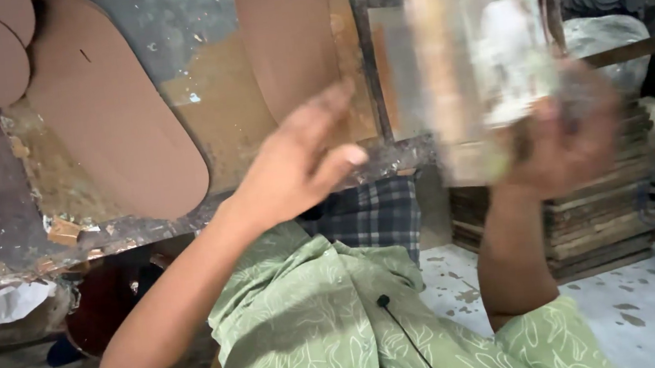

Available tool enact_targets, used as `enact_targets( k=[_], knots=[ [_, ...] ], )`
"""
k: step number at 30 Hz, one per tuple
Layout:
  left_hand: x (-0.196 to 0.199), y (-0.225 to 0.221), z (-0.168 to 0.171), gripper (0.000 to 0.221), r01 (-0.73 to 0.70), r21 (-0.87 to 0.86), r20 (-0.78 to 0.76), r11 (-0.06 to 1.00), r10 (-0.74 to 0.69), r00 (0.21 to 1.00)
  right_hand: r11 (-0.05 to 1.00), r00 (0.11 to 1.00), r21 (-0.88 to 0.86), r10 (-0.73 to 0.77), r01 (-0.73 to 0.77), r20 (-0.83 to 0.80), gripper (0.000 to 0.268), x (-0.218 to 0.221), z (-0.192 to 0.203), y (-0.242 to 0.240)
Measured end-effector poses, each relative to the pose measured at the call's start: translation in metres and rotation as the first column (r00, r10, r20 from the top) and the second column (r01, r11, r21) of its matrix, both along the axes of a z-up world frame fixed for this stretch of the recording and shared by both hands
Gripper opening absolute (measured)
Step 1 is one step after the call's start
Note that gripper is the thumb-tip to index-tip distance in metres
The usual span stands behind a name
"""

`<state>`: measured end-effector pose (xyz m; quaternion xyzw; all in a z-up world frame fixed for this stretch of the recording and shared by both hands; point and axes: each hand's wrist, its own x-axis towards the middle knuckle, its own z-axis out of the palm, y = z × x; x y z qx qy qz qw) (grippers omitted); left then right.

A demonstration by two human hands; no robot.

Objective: The recorder is screen-printing logos or designs onto brown sandal soles using a squeegee and ink on a production line.

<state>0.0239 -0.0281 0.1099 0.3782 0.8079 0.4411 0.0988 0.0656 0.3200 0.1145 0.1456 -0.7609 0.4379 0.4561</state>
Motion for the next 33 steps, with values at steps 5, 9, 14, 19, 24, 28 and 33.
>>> enact_targets(
  k=[5,9,14,19,24,28,33],
  knots=[
    [0.010,-0.017,0.015,0.063,-0.488,0.347,0.464,0.801,0.306,0.832,0.975,0.769,0.144,0.040,-0.171,0.637,0.044,0.005,-0.034,-0.094],
    [0.012,-0.014,-0.051,0.061,-0.730,0.014,0.507,0.684,0.624,0.594,0.917,0.763,0.179,0.176,-0.357,0.621,0.053,0.015,-0.051,-0.118],
    [0.015,-0.013,-0.090,0.065,-0.727,-0.135,0.165,0.673,0.739,0.653,0.821,0.739,0.313,0.181,-0.477,0.649,0.038,-0.025,-0.075,-0.117],
    [0.019,-0.018,-0.089,0.060,-0.713,-0.048,0.138,0.699,0.712,0.688,0.804,0.739,0.335,0.182,-0.491,0.649,0.036,-0.119,-0.069,-0.133],
    [0.019,-0.020,-0.086,0.057,-0.719,-0.059,0.229,0.693,0.710,0.666,0.787,0.771,0.373,0.194,-0.492,0.607,0.030,-0.114,-0.091,-0.141],
    [0.022,-0.015,-0.098,0.057,-0.733,0.001,0.114,0.680,0.729,0.675,0.787,0.761,0.413,0.109,-0.459,0.639,0.028,-0.038,-0.099,-0.145],
    [0.025,-0.006,-0.088,0.057,-0.742,0.067,0.027,0.667,0.742,0.670,0.867,0.714,0.241,0.170,-0.436,0.679,0.045,0.002,-0.051,-0.156]
  ],
)
